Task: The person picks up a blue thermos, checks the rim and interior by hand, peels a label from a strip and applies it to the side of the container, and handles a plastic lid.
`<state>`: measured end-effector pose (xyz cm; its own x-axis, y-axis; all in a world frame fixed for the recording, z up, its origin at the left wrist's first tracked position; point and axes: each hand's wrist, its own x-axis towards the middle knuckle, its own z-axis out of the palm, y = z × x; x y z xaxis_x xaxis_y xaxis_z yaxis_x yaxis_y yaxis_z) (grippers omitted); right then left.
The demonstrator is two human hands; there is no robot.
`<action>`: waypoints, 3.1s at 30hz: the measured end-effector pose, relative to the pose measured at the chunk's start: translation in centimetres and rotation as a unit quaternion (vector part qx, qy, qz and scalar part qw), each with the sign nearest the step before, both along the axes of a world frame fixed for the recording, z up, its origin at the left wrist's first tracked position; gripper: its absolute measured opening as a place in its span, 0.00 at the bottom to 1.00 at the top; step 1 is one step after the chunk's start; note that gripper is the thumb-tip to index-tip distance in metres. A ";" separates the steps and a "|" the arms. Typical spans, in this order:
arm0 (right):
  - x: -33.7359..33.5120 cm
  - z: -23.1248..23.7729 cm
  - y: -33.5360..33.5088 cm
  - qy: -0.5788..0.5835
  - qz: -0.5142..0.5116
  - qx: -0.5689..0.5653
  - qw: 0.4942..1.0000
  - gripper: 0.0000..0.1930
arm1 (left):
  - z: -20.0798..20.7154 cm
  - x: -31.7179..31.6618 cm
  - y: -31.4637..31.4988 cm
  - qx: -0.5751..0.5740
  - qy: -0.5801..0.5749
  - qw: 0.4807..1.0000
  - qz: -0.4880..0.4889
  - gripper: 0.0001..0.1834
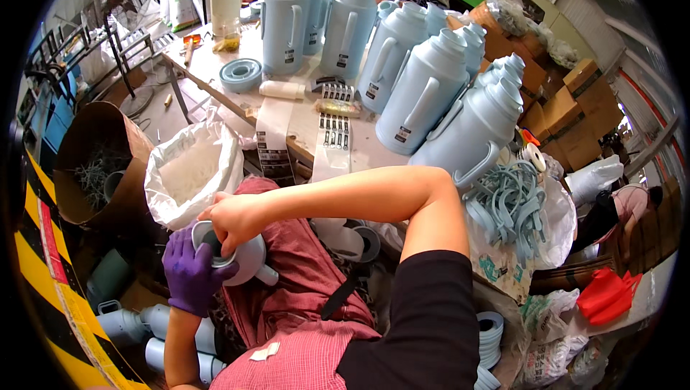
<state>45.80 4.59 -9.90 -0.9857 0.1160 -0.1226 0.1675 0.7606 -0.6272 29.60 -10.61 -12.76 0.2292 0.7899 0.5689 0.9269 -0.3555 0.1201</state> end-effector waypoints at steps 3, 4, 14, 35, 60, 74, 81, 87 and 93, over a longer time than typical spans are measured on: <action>0.0 0.2 -0.5 -0.003 0.001 0.015 1.000 0.12 | 0.3 0.1 -0.3 0.002 0.005 1.000 -0.002 0.30; -0.2 0.6 -0.6 0.002 0.010 0.020 1.000 0.11 | 0.2 -0.1 -0.5 0.009 0.016 1.000 0.006 0.32; 1.0 -0.1 -0.7 0.075 -0.030 -0.082 0.993 0.10 | 0.2 -0.4 0.0 0.038 -0.013 0.999 0.005 0.25; 3.7 5.9 -7.9 0.111 -0.217 -0.260 0.934 0.21 | 0.4 0.7 -3.8 0.298 0.097 0.945 0.099 0.08; 1.1 2.8 -0.1 0.078 0.029 0.103 0.991 0.08 | -1.0 1.8 -0.8 0.002 -0.037 0.990 0.133 0.35; -0.8 0.7 -1.2 0.092 0.002 0.113 0.989 0.10 | -2.0 0.4 -0.3 0.017 -0.057 0.995 0.083 0.32; 1.7 -0.7 -1.1 0.174 -0.041 -0.061 0.982 0.09 | -2.0 0.8 -0.2 -0.035 -0.328 0.944 -0.016 0.21; 3.5 -4.6 4.7 0.345 -0.223 -0.035 0.911 0.10 | 4.8 -3.7 -3.2 -0.097 -0.597 0.791 0.092 0.21; 5.0 -15.1 24.2 0.265 -0.440 0.342 0.787 0.20 | 0.8 -13.4 4.2 -0.240 -0.646 0.720 0.078 0.23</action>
<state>50.78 28.81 -24.97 -0.3773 0.6427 0.6668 0.6709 0.6860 -0.2816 16.24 -6.42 -11.98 -0.3589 0.9257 -0.1193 -0.0446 0.1106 0.9929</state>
